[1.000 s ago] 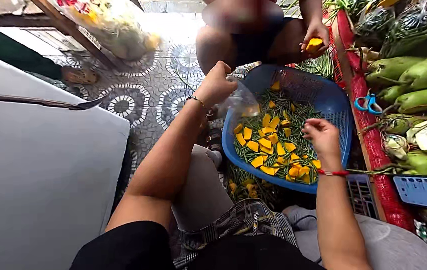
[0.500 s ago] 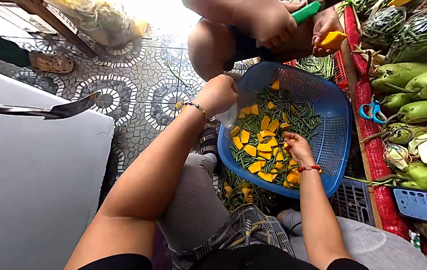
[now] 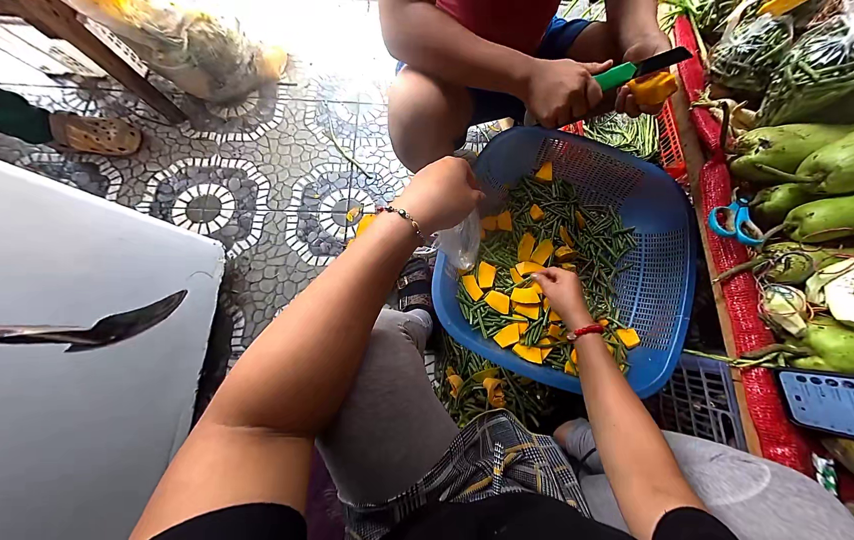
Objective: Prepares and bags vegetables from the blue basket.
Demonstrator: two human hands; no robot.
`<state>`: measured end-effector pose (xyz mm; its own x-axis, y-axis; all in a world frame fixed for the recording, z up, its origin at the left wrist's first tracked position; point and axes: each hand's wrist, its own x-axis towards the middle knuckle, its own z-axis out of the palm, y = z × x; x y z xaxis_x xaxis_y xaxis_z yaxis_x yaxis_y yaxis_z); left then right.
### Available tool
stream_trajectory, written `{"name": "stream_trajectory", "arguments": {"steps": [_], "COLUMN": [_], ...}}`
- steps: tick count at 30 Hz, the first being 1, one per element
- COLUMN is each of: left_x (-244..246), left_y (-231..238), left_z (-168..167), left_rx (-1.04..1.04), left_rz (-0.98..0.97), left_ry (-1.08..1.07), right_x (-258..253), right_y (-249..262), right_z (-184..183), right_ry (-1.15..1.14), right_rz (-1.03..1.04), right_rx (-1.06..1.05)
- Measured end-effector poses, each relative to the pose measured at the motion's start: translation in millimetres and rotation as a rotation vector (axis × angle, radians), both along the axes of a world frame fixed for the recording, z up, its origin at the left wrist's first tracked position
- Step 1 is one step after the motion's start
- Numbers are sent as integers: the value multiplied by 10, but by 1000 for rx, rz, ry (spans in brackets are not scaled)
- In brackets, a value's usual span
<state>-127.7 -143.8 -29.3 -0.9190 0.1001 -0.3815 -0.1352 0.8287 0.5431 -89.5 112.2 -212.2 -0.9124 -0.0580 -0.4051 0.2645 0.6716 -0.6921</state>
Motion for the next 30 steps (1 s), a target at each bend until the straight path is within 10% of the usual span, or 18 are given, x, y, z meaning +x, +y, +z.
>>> {"name": "stream_trajectory", "arguments": {"steps": [6, 14, 23, 27, 30], "left_x": [-1, -51, 7, 207, 297], "left_y": [-2, -96, 239, 551, 681], "left_z": [-47, -161, -212, -222, -190], "left_rx": [-20, -100, -18, 218, 309], "left_rz": [-29, -42, -116, -113, -198], "left_ry": [-60, -132, 35, 205, 200], "right_x": [-100, -127, 130, -57, -191], "right_y": [-443, 50, -445, -672, -564], "right_z": [-215, 142, 995, 1043, 883], "right_ry": [-42, -348, -126, -65, -300], "right_rz": [264, -481, 113, -81, -200], "right_rx": [394, -741, -876, -879, -1411]}}
